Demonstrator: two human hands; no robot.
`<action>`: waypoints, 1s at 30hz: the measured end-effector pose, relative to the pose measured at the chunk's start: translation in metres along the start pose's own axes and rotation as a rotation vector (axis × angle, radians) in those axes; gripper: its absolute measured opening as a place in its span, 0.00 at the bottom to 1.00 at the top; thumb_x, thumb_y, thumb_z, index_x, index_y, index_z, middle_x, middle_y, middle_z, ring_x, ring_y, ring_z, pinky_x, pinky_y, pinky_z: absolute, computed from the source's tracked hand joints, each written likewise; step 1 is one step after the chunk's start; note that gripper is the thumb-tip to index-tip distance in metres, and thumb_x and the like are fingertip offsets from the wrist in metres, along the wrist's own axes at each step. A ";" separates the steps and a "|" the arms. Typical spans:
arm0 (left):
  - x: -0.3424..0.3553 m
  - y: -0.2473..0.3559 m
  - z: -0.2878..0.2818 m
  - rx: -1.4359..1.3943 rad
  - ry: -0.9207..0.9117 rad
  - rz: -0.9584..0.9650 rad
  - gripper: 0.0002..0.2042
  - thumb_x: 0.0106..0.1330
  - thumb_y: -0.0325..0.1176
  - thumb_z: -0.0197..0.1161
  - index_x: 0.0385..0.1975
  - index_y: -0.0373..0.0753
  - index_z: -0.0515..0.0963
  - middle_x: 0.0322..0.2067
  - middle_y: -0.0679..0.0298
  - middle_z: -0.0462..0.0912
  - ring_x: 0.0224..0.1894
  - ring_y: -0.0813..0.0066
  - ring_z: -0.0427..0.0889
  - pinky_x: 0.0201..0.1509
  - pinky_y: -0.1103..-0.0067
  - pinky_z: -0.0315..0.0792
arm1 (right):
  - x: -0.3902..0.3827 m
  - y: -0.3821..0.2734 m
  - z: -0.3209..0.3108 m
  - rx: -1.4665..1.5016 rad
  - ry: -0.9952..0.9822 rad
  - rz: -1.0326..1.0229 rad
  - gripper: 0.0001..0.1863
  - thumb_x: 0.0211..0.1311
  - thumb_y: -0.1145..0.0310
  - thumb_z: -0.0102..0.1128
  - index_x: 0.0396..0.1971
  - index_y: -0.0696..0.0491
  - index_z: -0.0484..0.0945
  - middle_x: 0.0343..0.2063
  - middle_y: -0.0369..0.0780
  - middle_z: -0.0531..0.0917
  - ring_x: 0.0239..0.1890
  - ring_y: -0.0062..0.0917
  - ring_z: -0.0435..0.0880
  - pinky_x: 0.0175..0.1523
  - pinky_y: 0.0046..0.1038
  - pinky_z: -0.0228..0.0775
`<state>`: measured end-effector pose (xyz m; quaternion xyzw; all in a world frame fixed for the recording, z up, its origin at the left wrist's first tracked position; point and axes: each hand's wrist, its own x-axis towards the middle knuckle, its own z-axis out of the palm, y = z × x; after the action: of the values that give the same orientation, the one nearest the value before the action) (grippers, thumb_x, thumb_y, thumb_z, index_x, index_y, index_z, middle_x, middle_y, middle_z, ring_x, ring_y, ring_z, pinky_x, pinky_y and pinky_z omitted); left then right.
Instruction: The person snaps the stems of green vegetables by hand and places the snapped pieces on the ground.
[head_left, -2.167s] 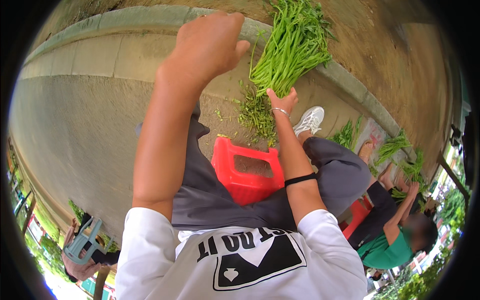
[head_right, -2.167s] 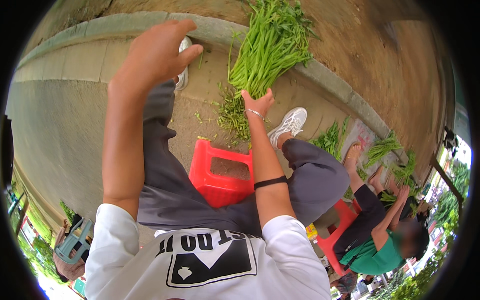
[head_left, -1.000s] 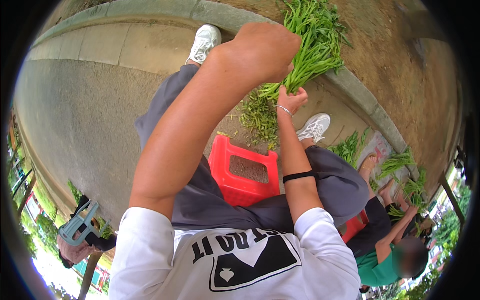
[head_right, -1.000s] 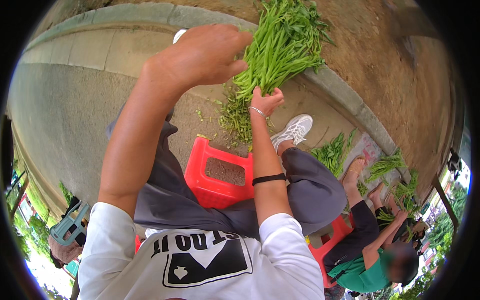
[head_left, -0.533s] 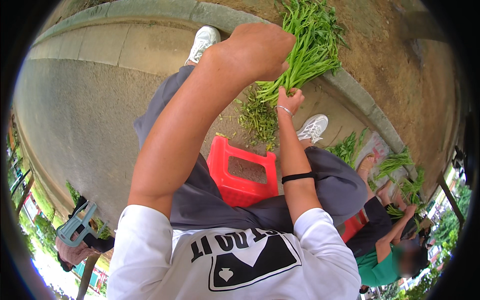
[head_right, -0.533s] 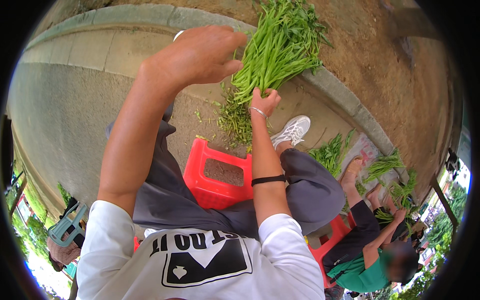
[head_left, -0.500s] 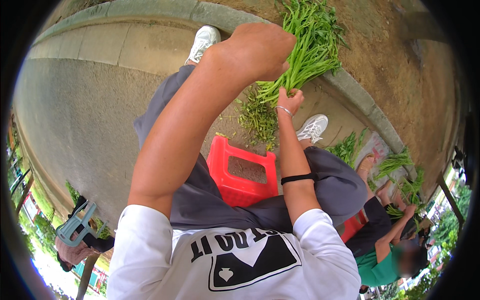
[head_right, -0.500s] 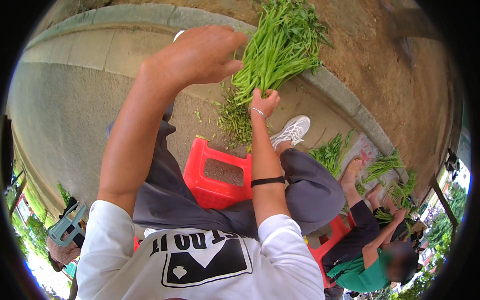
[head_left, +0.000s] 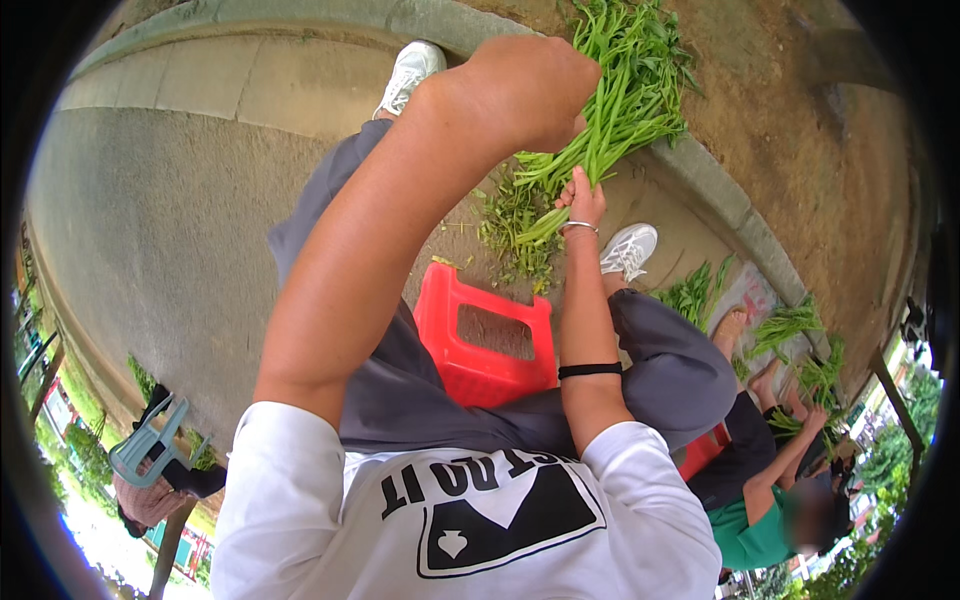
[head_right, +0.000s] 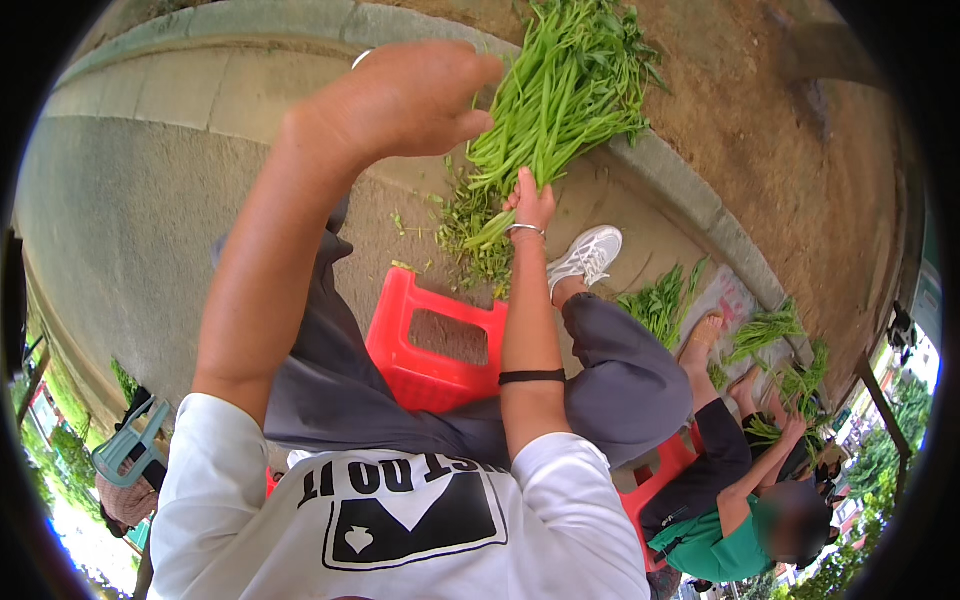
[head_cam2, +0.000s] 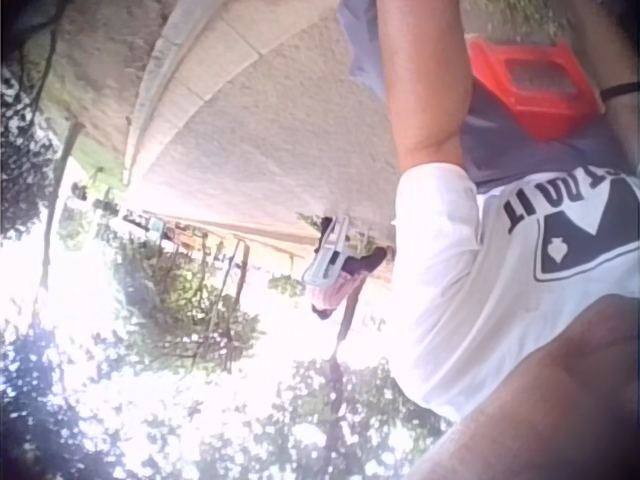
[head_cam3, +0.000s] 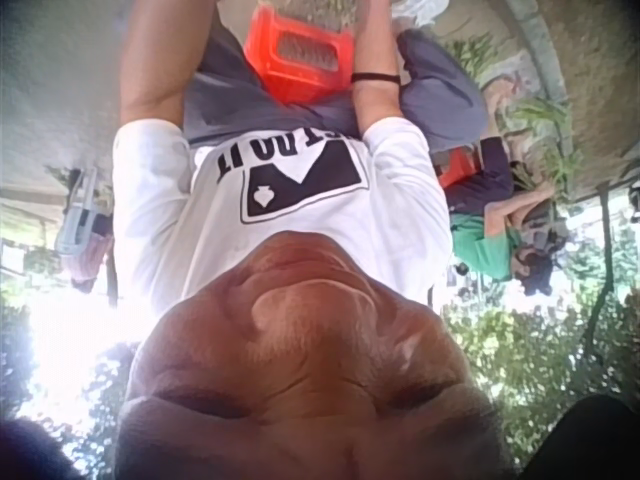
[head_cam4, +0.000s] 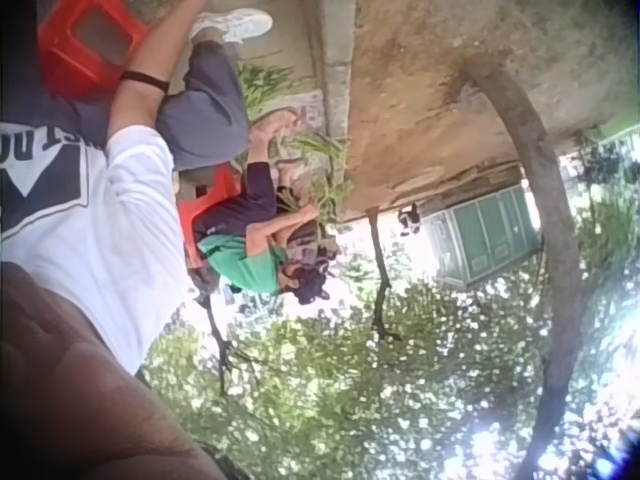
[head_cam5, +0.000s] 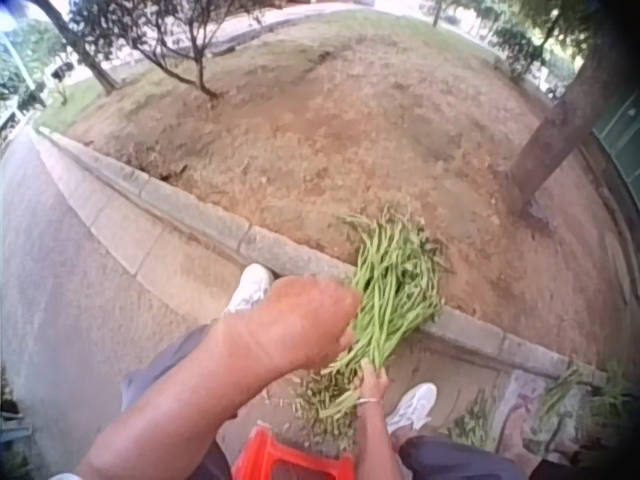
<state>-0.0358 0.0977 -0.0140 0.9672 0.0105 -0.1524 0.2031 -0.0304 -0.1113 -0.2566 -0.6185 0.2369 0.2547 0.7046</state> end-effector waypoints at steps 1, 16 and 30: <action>0.000 0.000 0.000 -0.001 0.010 0.004 0.14 0.53 0.37 0.57 0.35 0.34 0.71 0.31 0.50 0.76 0.38 0.52 0.75 0.40 0.63 0.70 | 0.005 0.001 -0.004 0.001 -0.042 0.029 0.16 0.53 0.63 0.61 0.31 0.57 0.66 0.13 0.31 0.65 0.12 0.16 0.62 0.16 0.22 0.55; 0.007 0.015 0.003 0.008 -0.001 -0.138 0.19 0.55 0.46 0.57 0.22 0.30 0.77 0.21 0.50 0.79 0.27 0.60 0.81 0.32 0.68 0.74 | -0.037 -0.083 0.022 0.241 -0.338 -0.052 0.10 0.60 0.63 0.53 0.25 0.50 0.65 0.11 0.28 0.58 0.10 0.13 0.57 0.14 0.19 0.49; 0.015 0.046 0.005 -1.071 0.176 -0.019 0.13 0.53 0.35 0.55 0.25 0.27 0.75 0.18 0.51 0.77 0.24 0.62 0.79 0.29 0.70 0.71 | -0.103 -0.149 0.054 0.138 -0.826 -0.422 0.22 0.54 0.73 0.57 0.49 0.62 0.64 0.42 0.40 0.74 0.46 0.24 0.74 0.55 0.28 0.62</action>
<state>-0.0196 0.0524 -0.0050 0.7374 0.1126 -0.0461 0.6644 -0.0100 -0.0802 -0.0711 -0.4517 -0.1782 0.3143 0.8157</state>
